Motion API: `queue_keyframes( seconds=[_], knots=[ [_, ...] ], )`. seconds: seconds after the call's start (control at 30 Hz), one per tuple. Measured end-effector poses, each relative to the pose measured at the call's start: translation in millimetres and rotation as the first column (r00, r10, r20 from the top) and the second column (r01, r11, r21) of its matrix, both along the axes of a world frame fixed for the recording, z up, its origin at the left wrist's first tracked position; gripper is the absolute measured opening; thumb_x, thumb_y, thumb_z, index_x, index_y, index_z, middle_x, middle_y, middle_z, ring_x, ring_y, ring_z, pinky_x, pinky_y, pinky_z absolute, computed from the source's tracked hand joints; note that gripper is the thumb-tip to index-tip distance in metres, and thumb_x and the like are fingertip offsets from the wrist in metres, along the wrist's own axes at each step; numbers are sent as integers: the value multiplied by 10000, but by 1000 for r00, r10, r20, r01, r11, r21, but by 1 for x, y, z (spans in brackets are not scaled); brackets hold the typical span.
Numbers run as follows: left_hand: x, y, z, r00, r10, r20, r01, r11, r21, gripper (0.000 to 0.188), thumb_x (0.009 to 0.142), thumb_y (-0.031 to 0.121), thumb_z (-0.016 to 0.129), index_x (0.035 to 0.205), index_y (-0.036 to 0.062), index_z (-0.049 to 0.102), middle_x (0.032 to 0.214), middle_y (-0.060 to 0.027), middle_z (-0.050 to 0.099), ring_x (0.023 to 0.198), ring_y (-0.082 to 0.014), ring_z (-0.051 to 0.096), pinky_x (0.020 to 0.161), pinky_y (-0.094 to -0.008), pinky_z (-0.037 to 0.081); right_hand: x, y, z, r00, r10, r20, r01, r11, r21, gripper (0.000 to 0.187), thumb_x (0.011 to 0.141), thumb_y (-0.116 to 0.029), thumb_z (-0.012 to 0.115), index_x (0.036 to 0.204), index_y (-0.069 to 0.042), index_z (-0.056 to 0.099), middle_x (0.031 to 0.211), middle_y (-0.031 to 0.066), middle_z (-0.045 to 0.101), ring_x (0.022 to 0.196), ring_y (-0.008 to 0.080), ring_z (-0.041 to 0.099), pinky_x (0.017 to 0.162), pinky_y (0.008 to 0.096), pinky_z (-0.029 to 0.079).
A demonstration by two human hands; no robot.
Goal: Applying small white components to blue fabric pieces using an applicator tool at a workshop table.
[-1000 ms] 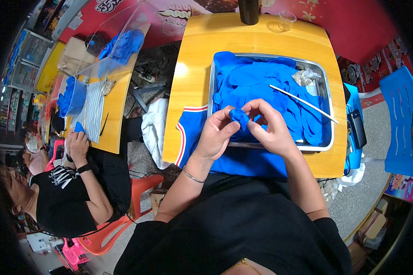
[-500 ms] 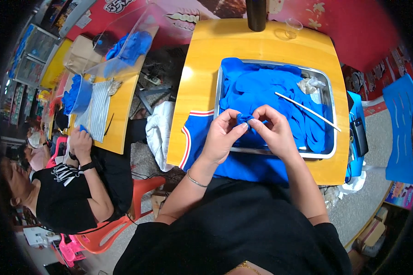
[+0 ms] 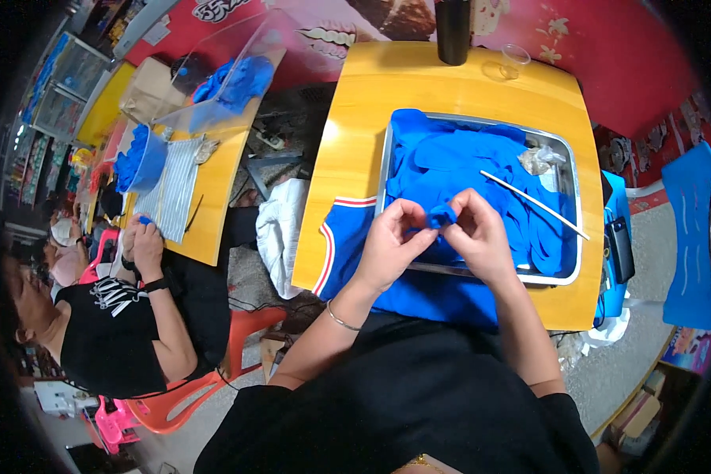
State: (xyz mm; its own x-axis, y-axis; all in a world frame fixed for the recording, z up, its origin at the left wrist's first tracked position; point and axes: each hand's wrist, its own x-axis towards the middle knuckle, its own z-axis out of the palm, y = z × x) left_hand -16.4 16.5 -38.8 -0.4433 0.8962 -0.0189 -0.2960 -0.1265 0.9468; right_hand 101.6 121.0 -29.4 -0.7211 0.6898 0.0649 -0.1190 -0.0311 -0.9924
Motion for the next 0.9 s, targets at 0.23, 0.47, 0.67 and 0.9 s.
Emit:
queue_keyframes(
  seconds=[0.23,0.47,0.67,0.9],
  knots=[
    [6,1,-1,954,204,-218,-206,979,16,167,782,-33,626,922,17,550,815,-15,544,695,-61,518,571,-184,435,1,-8,5,990,62,125,-65,998,19,190,774,20,589,880,-61,454,837,-24,478,777,45,469,660,190,403],
    [0,1,3,783,205,-587,-219,975,49,138,740,-54,629,820,21,546,714,-16,497,602,-68,444,531,-191,391,0,-9,12,999,-8,40,-4,958,288,215,761,-54,653,934,-29,529,873,41,573,774,126,558,687,267,481],
    [2,4,-5,947,230,-226,-211,972,105,151,830,-11,613,926,23,502,802,-12,534,735,-55,546,604,-175,455,-2,-11,11,993,-99,68,61,904,423,188,739,-71,692,857,-12,559,788,75,600,675,165,574,633,272,475],
    [2,8,7,994,92,65,-94,995,20,123,852,-19,583,957,12,527,896,-24,552,812,-73,555,677,-190,476,-5,-20,5,982,-186,-22,180,907,380,170,748,-33,659,894,5,579,811,102,601,686,176,580,623,282,457]
  ],
)
